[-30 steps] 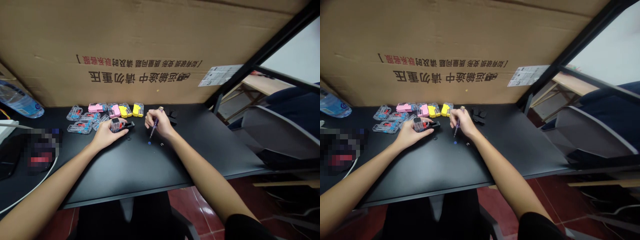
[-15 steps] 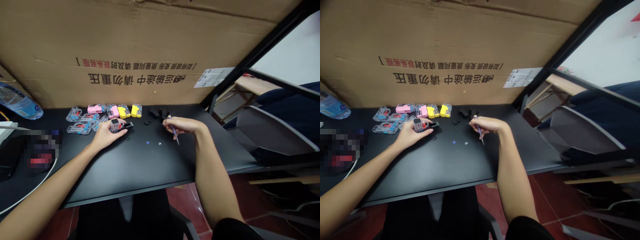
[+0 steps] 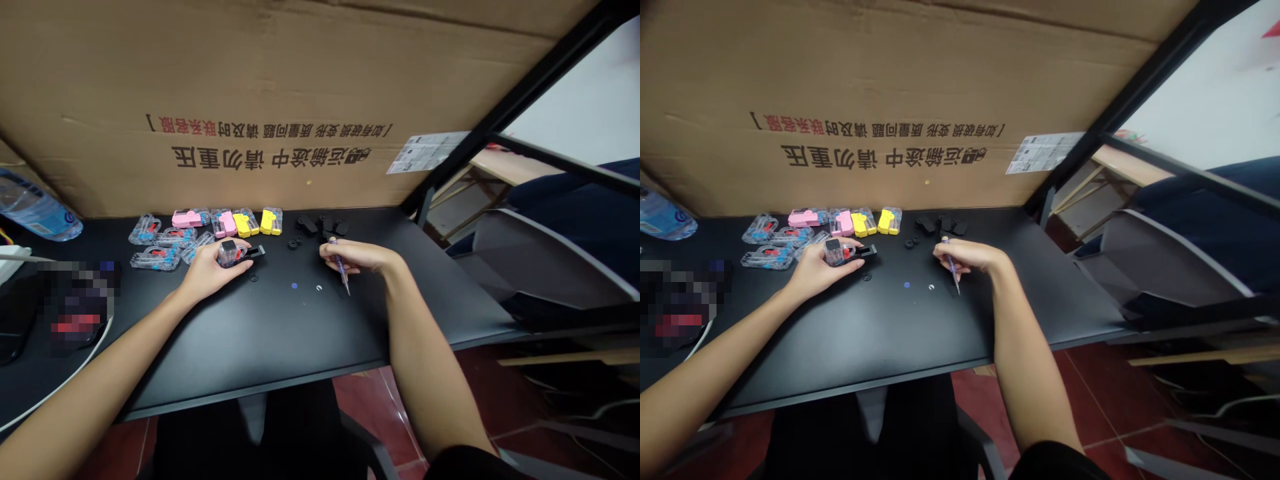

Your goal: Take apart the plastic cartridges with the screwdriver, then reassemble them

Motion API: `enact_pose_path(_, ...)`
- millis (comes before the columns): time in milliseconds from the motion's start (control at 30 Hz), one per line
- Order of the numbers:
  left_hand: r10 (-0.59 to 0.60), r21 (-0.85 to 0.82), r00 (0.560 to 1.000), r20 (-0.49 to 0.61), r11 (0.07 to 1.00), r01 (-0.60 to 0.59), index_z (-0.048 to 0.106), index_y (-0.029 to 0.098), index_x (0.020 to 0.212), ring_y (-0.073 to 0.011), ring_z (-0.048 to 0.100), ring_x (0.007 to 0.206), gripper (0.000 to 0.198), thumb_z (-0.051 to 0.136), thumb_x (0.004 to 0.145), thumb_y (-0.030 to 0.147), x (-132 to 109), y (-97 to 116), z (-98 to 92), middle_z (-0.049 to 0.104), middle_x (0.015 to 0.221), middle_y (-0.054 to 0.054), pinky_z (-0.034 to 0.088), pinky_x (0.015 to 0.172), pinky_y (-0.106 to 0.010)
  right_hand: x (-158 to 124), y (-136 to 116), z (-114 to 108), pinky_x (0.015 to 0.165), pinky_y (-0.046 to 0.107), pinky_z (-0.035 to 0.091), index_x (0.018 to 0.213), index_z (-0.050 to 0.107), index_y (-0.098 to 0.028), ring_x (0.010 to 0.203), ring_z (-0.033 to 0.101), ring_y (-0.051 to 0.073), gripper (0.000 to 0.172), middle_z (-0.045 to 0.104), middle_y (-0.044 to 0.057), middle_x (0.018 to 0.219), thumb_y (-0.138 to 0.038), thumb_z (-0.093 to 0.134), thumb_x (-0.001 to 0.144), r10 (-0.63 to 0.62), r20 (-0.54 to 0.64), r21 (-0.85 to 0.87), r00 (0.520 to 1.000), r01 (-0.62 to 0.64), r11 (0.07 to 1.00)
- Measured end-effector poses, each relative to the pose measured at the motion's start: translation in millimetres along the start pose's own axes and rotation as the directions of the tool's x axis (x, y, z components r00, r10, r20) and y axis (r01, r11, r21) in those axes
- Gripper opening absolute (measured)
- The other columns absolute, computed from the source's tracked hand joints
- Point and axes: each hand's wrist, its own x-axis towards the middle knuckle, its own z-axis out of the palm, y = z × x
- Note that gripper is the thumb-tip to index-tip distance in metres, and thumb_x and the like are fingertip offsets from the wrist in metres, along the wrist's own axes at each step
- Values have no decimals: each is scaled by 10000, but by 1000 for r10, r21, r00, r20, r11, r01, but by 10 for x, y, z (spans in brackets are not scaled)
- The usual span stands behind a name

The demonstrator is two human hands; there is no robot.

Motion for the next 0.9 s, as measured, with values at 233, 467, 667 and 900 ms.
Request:
enact_pose_path(233,-13,-4,1000,10,1000,13,801,208,1122,-254,815,1006,297,829,894,397,5,2,1,847,1144,-60,644,1001,-445,343,-254,444,393,240,266,667,496,-232,433,411,98,228,515,-31,593,-338,563,858,-304,-125,126,945,319,939)
enact_pose_path(467,26,10,999,-30,1000,-25,791,210,1117,-251,809,1032,272,826,899,368,13,34,0,844,1125,-57,642,1011,-435,378,-438,574,673,378,612,618,490,-245,520,458,140,286,495,-27,594,-404,632,809,-466,-282,555,839,538,634)
enact_pose_path(667,23,42,992,-128,999,-18,665,226,1265,-250,795,1096,390,803,909,304,-1,61,2,815,1213,-65,624,1064,-456,310,-385,485,495,265,364,841,711,-196,508,427,123,181,613,-6,681,-359,634,858,-345,-441,143,829,445,884)
enact_pose_path(900,54,132,977,-205,991,-27,556,231,1382,-277,721,1284,535,790,903,270,10,60,-55,718,1416,-101,568,1154,-465,425,-269,665,716,308,419,1012,766,-180,717,559,173,291,656,14,787,-448,683,934,-457,-284,-408,843,325,853)
